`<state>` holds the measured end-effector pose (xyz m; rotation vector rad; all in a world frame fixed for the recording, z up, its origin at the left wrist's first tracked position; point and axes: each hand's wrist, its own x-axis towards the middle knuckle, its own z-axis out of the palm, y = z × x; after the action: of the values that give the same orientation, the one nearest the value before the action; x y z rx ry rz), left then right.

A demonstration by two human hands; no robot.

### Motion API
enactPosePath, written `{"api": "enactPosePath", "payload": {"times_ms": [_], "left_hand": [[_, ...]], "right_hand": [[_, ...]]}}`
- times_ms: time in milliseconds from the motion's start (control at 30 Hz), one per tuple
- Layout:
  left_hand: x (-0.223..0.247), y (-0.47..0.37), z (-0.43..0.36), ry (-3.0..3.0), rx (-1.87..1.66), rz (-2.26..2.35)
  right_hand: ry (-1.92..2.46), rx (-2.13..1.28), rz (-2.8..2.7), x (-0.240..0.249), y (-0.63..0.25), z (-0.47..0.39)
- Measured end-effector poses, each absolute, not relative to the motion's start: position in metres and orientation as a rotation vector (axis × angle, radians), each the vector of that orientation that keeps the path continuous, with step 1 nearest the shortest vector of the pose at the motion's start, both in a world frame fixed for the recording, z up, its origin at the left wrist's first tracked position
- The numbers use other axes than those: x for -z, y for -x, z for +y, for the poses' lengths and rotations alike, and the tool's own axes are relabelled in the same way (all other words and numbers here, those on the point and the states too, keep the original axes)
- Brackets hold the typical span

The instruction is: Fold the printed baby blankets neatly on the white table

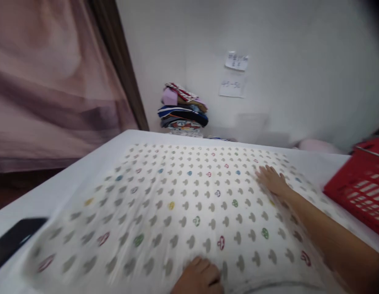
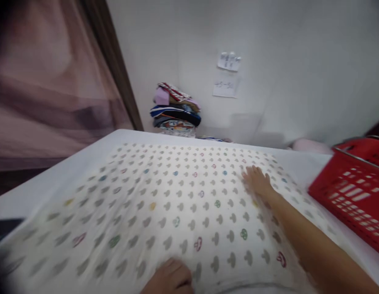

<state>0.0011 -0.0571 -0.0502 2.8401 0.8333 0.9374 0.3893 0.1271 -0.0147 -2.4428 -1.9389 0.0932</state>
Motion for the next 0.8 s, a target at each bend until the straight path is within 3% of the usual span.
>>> {"api": "enactPosePath", "payload": {"times_ms": [100, 233, 500, 800], "left_hand": [[0.027, 0.004, -0.058, -2.889, -0.788, 0.689], [0.008, 0.007, -0.062, -2.877, -0.526, 0.739], [-0.002, 0.001, -0.071, -3.026, -0.398, 0.753], [-0.001, 0.083, -0.085, -2.946, -0.458, 0.98]], "right_hand": [[2.076, -0.028, -2.27, 0.034, -0.38, 0.097], [2.036, 0.125, -2.242, 0.044, -0.36, 0.077], [1.281, -0.051, -2.835, 0.027, -0.202, 0.018], [1.105, -0.03, -2.871, 0.02, -0.162, 0.008]]}}
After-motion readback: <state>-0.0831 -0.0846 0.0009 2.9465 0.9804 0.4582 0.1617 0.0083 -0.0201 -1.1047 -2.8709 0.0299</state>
